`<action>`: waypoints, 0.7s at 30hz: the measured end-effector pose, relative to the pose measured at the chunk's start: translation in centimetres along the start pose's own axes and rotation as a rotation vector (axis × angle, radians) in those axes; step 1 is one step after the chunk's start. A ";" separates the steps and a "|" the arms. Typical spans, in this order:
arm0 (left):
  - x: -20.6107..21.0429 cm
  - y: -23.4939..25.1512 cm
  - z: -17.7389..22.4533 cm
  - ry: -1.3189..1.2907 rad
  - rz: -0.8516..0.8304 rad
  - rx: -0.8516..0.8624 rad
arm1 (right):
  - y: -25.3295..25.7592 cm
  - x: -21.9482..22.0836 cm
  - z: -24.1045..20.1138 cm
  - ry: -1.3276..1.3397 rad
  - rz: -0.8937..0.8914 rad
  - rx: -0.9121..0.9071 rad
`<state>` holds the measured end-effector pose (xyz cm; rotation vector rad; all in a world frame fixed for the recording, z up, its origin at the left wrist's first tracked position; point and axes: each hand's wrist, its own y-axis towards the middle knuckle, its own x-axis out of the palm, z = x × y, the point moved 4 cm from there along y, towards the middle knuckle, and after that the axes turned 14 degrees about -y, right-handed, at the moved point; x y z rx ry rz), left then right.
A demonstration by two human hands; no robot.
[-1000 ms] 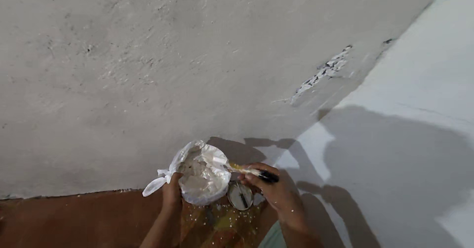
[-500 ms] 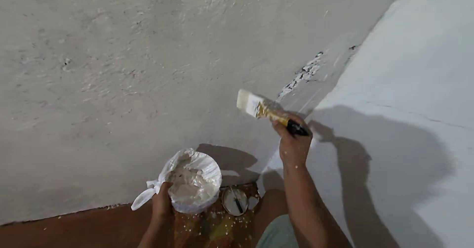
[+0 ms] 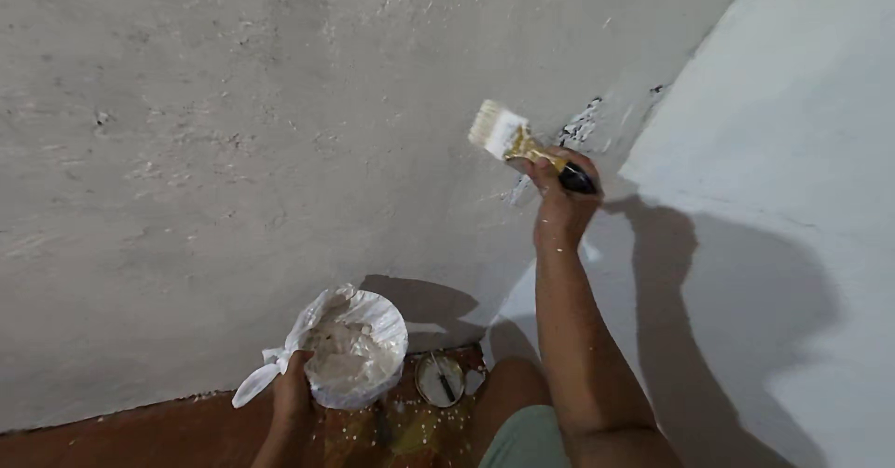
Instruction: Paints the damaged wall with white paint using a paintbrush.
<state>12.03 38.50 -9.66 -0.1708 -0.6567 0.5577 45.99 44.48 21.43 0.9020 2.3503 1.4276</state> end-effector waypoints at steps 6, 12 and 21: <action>-0.2 -0.2 0.3 -0.004 -0.005 0.021 | 1.9 -1.8 3.3 -0.144 0.020 0.026; -0.5 0.1 0.6 -0.050 -0.036 0.033 | 0.9 -1.1 0.4 -0.014 -0.061 0.053; -0.5 0.0 0.5 -0.019 -0.038 0.021 | 2.7 -3.6 2.0 -0.057 0.044 0.007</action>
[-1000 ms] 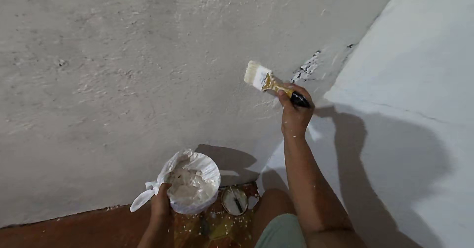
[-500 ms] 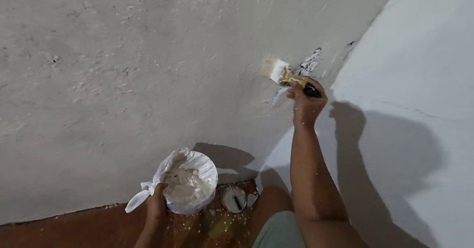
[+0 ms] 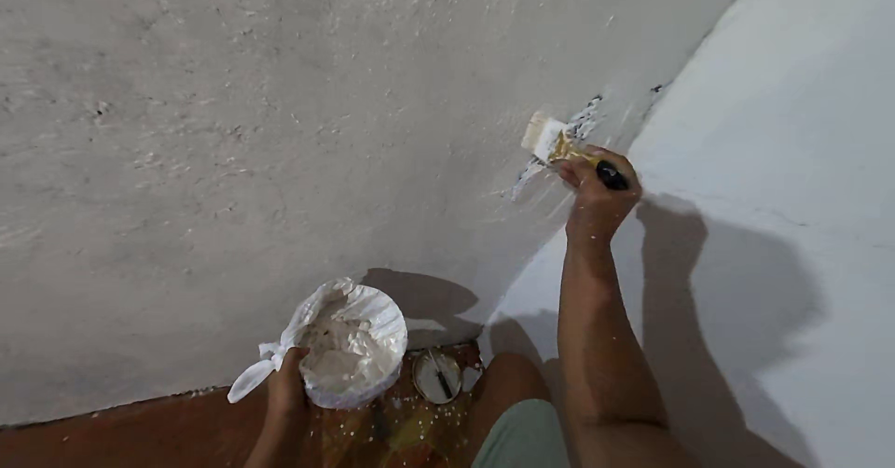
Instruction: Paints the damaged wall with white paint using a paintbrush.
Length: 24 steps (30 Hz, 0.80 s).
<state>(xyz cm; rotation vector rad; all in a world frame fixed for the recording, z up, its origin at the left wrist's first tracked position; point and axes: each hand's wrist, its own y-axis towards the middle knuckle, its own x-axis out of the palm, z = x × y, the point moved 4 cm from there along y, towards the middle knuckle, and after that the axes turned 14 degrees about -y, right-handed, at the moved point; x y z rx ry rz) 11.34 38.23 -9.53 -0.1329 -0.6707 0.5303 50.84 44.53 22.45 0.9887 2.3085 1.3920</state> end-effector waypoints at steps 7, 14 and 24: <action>0.1 0.3 -0.6 0.027 0.042 -0.021 | -1.1 2.8 0.0 -0.042 -0.182 -0.097; 0.1 0.2 -0.2 0.016 0.030 -0.011 | 0.8 0.0 -0.1 0.094 -0.046 -0.016; 0.1 0.3 -0.5 0.031 0.029 -0.017 | 1.6 0.4 -1.5 -0.083 -0.061 0.021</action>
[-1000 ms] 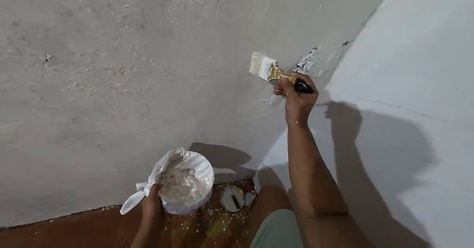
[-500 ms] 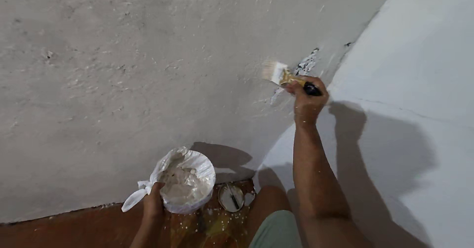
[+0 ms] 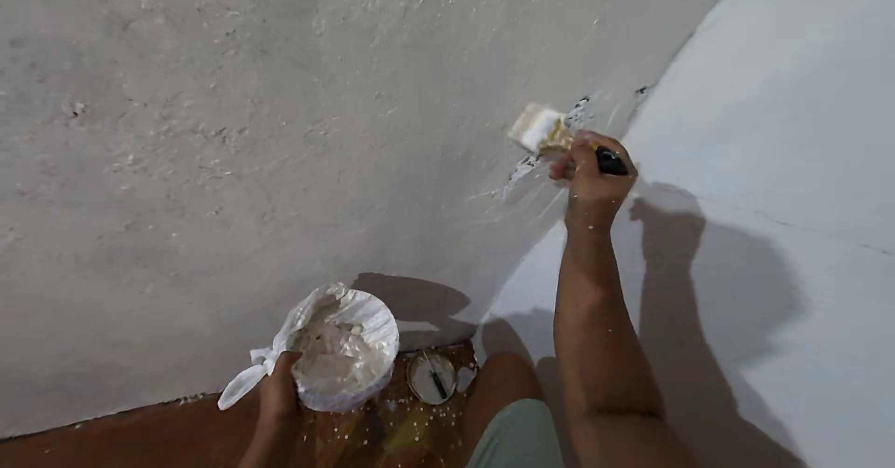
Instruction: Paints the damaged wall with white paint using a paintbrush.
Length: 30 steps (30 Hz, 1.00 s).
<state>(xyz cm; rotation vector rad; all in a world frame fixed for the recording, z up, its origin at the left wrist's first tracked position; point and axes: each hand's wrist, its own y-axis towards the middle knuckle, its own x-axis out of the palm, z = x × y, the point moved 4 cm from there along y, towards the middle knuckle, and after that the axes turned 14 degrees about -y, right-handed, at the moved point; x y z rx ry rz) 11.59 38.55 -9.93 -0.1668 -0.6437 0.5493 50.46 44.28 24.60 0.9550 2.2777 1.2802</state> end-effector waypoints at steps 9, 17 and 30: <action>-0.2 0.4 -0.3 -0.001 0.001 0.007 | 2.8 -0.6 1.2 -0.101 -0.002 -0.014; -0.3 0.3 -0.3 0.013 0.007 -0.004 | 1.1 1.7 0.1 -0.046 -0.156 -0.039; 0.2 -0.3 0.4 0.011 -0.014 -0.014 | 7.4 -1.7 2.2 0.102 -0.025 0.088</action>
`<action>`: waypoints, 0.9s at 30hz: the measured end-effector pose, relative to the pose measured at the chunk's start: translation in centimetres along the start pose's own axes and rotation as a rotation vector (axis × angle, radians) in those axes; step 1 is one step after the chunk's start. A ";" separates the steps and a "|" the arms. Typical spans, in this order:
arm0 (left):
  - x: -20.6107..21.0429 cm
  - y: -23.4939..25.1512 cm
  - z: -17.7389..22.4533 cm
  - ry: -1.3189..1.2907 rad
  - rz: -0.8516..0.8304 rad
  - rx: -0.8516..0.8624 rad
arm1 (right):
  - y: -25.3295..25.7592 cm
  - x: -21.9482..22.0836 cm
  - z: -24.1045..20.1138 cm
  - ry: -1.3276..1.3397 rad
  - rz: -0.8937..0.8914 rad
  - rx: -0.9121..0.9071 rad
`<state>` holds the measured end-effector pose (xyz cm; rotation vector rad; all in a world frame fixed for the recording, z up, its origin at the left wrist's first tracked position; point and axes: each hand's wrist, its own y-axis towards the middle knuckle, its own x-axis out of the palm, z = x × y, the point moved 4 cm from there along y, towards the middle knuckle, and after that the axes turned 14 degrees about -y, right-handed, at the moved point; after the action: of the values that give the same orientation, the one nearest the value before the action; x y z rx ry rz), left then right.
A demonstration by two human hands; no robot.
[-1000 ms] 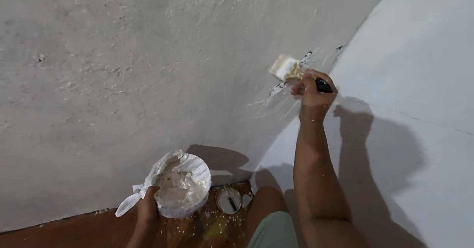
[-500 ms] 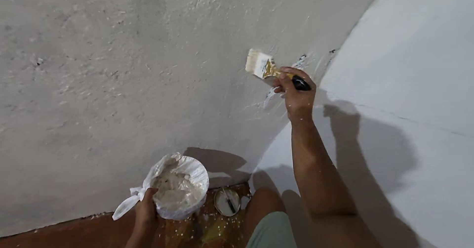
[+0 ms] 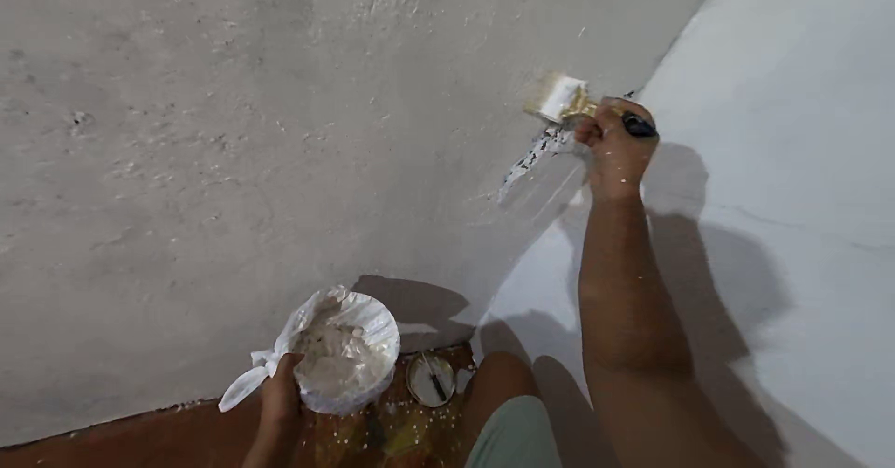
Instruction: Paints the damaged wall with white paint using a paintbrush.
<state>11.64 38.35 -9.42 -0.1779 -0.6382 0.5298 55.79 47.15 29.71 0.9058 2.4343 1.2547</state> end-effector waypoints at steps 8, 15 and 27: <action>0.2 0.1 -0.2 -0.012 -0.010 0.010 | -0.3 0.0 -4.1 0.067 -0.060 0.006; -0.1 -0.3 -0.1 0.012 0.003 -0.008 | -0.8 -0.7 -1.2 0.042 0.123 -0.009; -1.0 0.0 1.1 -0.004 0.030 -0.009 | -19.2 15.6 -7.7 -0.485 -0.240 -0.331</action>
<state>10.27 37.81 -9.11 -0.1949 -0.6430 0.5567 32.14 43.69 19.70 0.6983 1.8302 1.1430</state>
